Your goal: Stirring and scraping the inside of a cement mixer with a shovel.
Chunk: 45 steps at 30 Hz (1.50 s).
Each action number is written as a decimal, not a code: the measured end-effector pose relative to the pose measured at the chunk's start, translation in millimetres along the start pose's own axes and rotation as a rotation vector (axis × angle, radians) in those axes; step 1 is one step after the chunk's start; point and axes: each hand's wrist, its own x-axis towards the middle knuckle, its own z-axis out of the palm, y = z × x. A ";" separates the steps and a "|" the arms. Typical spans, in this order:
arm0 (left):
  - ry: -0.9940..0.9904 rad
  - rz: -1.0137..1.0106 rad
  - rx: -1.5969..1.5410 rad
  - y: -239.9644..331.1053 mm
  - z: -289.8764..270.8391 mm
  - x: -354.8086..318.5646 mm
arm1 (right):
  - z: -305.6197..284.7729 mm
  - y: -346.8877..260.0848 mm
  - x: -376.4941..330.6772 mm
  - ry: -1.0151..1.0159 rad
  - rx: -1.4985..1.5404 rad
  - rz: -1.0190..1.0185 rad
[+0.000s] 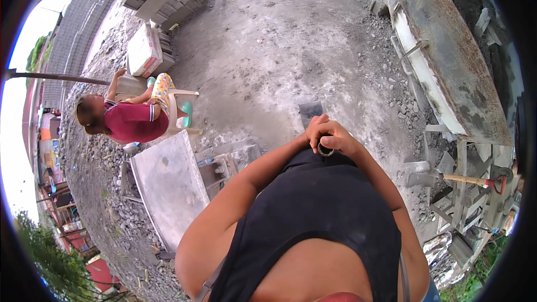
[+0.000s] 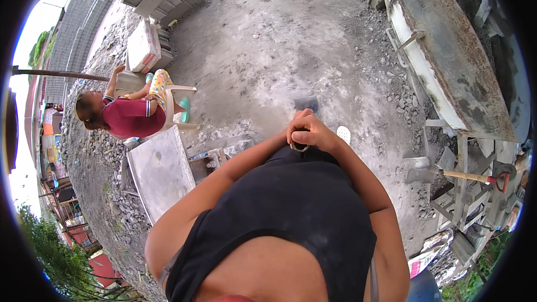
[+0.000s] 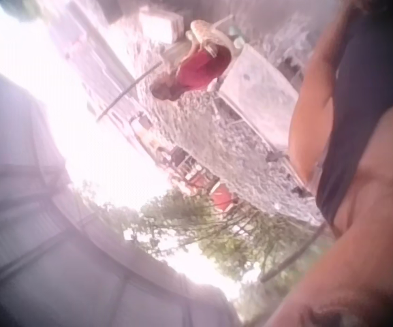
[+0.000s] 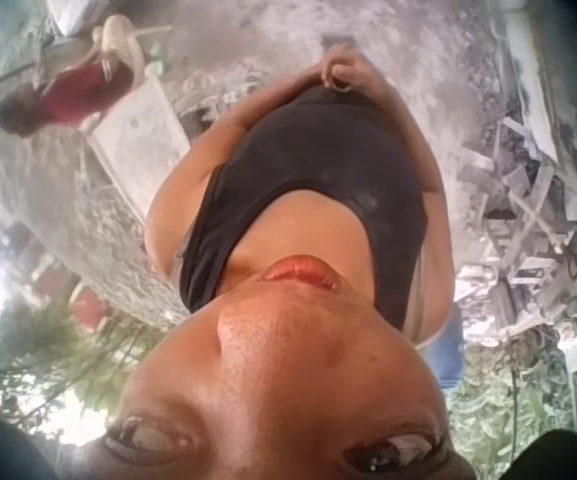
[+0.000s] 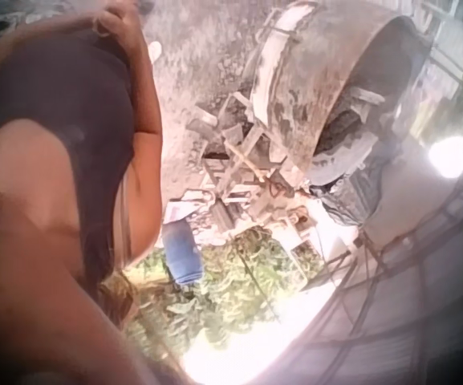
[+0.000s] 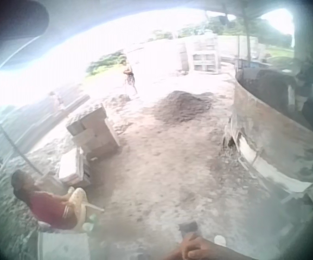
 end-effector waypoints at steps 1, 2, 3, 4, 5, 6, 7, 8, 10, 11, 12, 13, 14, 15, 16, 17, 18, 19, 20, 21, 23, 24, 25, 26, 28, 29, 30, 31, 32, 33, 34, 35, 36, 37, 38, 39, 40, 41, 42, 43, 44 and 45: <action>0.019 -0.002 0.011 -28.3 -2.8 -4.1 | 3.2 -2.7 3.0 -0.011 0.007 0.014; 0.017 0.219 0.116 -64.8 -3.4 -10.6 | 7.6 -3.1 10.2 -0.048 0.010 0.019; 0.001 0.438 0.217 -85.8 -3.9 -16.0 | 9.1 -0.7 14.2 -0.063 0.011 0.016; -0.012 0.440 0.203 -69.9 -0.2 -10.8 | 4.1 2.6 9.7 -0.036 0.008 0.009; -0.028 0.190 0.081 -31.5 3.0 -1.7 | -0.8 3.9 2.8 -0.009 0.007 0.003; -0.027 -0.065 -0.022 -4.9 1.7 0.8 | -0.7 1.7 0.1 0.006 0.013 0.009; -0.004 -0.066 -0.009 -7.3 -2.4 -4.5 | 1.9 0.4 4.4 -0.010 0.020 0.023; -0.041 -0.013 -0.049 -10.0 -4.8 -7.5 | 4.4 -0.3 6.8 -0.039 0.021 0.022; -0.017 0.085 -0.018 -10.5 0.7 -10.3 | 7.4 -1.5 7.3 -0.017 0.025 0.053; 0.023 -0.123 0.044 -11.4 -0.1 -8.5 | 9.6 -2.5 8.3 -0.055 0.025 0.052; 0.020 -0.113 0.114 -11.5 -0.1 -7.8 | 11.5 -4.2 7.9 -0.022 0.024 0.040; 0.011 -0.108 0.185 -13.8 2.4 -7.1 | 12.3 -4.2 6.9 0.016 0.027 0.027; -0.019 -0.178 0.123 -22.5 4.3 -8.1 | 14.3 -3.5 8.8 -0.030 0.032 0.028; -0.046 -0.247 0.059 -30.9 2.1 -11.6 | 16.4 -2.4 11.8 -0.020 0.027 0.012; -0.062 -0.162 0.058 -26.0 3.9 -5.4 | 13.9 -2.5 8.5 0.028 0.014 -0.005; -0.069 -0.113 0.182 -23.9 2.4 -6.6 | 13.8 -0.2 9.3 -0.006 0.015 -0.004; 0.014 0.002 0.290 -23.3 4.8 -8.7 | 13.5 2.4 9.8 0.000 -0.004 -0.007; 0.088 0.115 0.398 -20.4 6.6 -9.3 | 14.0 4.1 8.9 0.014 -0.020 -0.009; -0.049 -0.167 0.218 -17.9 2.3 -7.0 | 14.6 4.7 8.4 0.020 -0.018 -0.016; -0.057 -0.225 0.204 -18.6 1.7 -4.3 | 15.1 5.3 9.4 -0.001 -0.013 -0.014; 0.024 -0.143 0.268 -13.1 2.2 -5.0 | 14.2 5.4 9.2 0.005 0.008 0.008; 0.030 -0.146 0.269 -11.4 0.9 -6.5 | 14.6 7.3 10.4 -0.006 0.016 0.001; 0.039 -0.086 0.265 -9.7 -1.1 -8.2 | 14.9 8.4 12.2 -0.017 0.017 0.005; 0.045 -0.025 0.259 -8.8 -2.2 -9.6 | 15.2 9.4 13.4 -0.022 0.009 -0.004; 0.060 -0.048 0.238 -16.4 0.1 -10.5 | 16.2 9.0 15.2 -0.031 0.001 -0.011; 0.068 -0.069 0.216 -19.0 1.0 -11.1 | 17.1 7.6 15.8 -0.038 0.005 -0.004; 0.072 -0.071 0.215 -21.7 1.5 -12.0 | 17.9 5.9 16.1 -0.044 0.010 0.003; 0.041 -0.079 0.217 -19.5 0.5 -11.2 | 18.2 4.5 16.1 -0.042 0.010 0.005; 0.008 -0.086 0.218 -17.2 0.3 -10.5 | 18.3 2.7 15.9 -0.026 0.006 0.012; 0.003 -0.085 0.213 -19.8 1.4 -11.8 | 18.5 2.0 15.7 -0.008 0.001 0.018; 0.069 0.003 0.289 -17.3 3.9 -10.7 | 18.1 1.2 14.3 0.003 -0.003 0.021; 0.135 0.093 0.360 -15.0 7.5 -8.1 | 18.7 0.7 13.8 0.010 -0.004 0.020; 0.085 0.023 0.278 -13.3 4.7 -9.2 | 19.4 0.3 13.8 0.019 -0.006 0.019; 0.030 -0.042 0.191 5.9 -3.7 -7.2 | 19.3 -1.9 12.1 0.043 -0.017 0.024; 0.020 0.035 0.158 11.2 -7.1 -6.5 | 22.1 -4.9 13.8 0.041 -0.018 0.022; -0.015 -0.091 0.181 -0.9 -4.3 -5.9 | 21.5 -6.8 14.5 0.039 -0.018 0.021; -0.014 -0.119 0.158 -1.4 -6.8 -6.1 | 20.0 -1.6 16.6 0.022 -0.025 0.025; -0.012 -0.149 0.136 -1.4 -7.6 -5.3 | 18.2 -1.6 15.0 0.035 -0.026 0.026; -0.021 -0.042 0.201 -0.3 -7.3 -6.9 | 16.6 -2.0 12.9 0.035 -0.021 0.025; -0.028 -0.041 0.198 0.3 -6.1 -5.3 | 16.0 -2.1 12.0 0.033 -0.017 0.023; -0.023 -0.069 0.095 1.3 -5.1 -3.8 | 13.2 -0.3 10.1 0.026 -0.008 0.027; -0.015 -0.098 -0.007 2.6 -4.3 -2.7 | 12.1 3.2 8.7 0.029 -0.008 0.025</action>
